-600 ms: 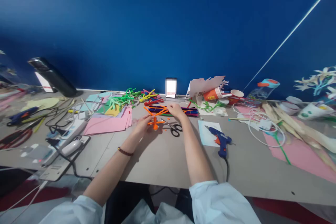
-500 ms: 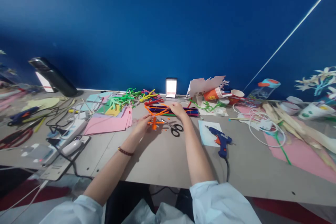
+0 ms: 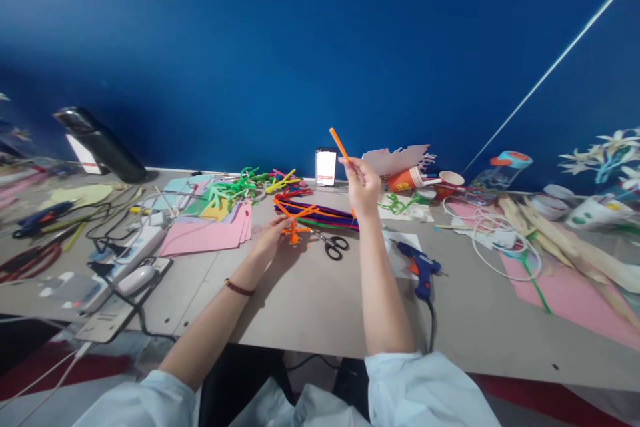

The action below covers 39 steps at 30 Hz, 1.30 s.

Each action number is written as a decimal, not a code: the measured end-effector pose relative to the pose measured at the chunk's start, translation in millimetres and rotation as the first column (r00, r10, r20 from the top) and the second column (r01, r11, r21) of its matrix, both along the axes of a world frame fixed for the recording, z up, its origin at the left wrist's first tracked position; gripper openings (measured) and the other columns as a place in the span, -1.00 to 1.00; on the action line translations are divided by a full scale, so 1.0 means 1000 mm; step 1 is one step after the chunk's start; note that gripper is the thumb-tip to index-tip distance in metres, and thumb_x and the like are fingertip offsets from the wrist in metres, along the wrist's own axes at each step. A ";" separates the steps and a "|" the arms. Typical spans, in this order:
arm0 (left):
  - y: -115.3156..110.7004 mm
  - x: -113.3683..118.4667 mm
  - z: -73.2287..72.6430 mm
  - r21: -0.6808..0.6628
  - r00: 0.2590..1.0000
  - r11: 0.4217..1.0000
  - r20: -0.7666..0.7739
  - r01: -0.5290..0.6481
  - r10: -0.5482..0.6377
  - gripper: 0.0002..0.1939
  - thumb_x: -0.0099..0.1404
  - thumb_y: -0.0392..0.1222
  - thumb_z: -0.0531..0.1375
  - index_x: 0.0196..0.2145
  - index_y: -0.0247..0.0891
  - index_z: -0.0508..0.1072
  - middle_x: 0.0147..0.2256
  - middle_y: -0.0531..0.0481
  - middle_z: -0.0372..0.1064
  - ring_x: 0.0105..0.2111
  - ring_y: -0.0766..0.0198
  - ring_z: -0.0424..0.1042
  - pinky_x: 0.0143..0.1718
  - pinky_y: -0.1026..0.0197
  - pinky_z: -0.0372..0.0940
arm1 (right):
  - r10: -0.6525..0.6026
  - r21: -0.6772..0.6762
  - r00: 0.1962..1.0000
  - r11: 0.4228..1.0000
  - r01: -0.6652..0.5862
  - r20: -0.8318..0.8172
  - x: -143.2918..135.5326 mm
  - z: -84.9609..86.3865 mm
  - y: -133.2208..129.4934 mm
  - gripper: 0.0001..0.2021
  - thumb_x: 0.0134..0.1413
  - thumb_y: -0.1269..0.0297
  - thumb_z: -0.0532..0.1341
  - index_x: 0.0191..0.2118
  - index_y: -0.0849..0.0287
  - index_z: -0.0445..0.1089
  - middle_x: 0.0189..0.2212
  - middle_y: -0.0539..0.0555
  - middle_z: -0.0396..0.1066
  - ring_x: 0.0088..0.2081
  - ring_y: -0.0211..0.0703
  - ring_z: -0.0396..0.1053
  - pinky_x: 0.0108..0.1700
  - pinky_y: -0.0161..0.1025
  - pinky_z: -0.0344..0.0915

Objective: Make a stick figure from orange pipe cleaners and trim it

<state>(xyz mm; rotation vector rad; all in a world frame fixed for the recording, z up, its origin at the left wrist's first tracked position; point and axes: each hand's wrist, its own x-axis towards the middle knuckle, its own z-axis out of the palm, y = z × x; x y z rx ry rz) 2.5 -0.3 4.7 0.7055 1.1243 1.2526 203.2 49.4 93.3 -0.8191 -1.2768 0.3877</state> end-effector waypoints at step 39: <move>0.003 -0.001 -0.005 0.121 0.997 0.990 0.017 0.071 -0.074 -0.68 -0.13 -0.10 0.37 -0.41 -0.28 0.44 -0.48 0.03 0.40 -0.49 0.32 0.42 -0.44 0.28 0.31 | 0.165 -0.206 0.979 0.961 -0.186 -0.117 0.002 0.030 -0.053 -0.57 0.12 -0.14 -0.02 -0.39 0.13 0.34 -0.60 -0.05 0.25 -0.76 -0.43 0.10 -0.76 -0.37 -0.04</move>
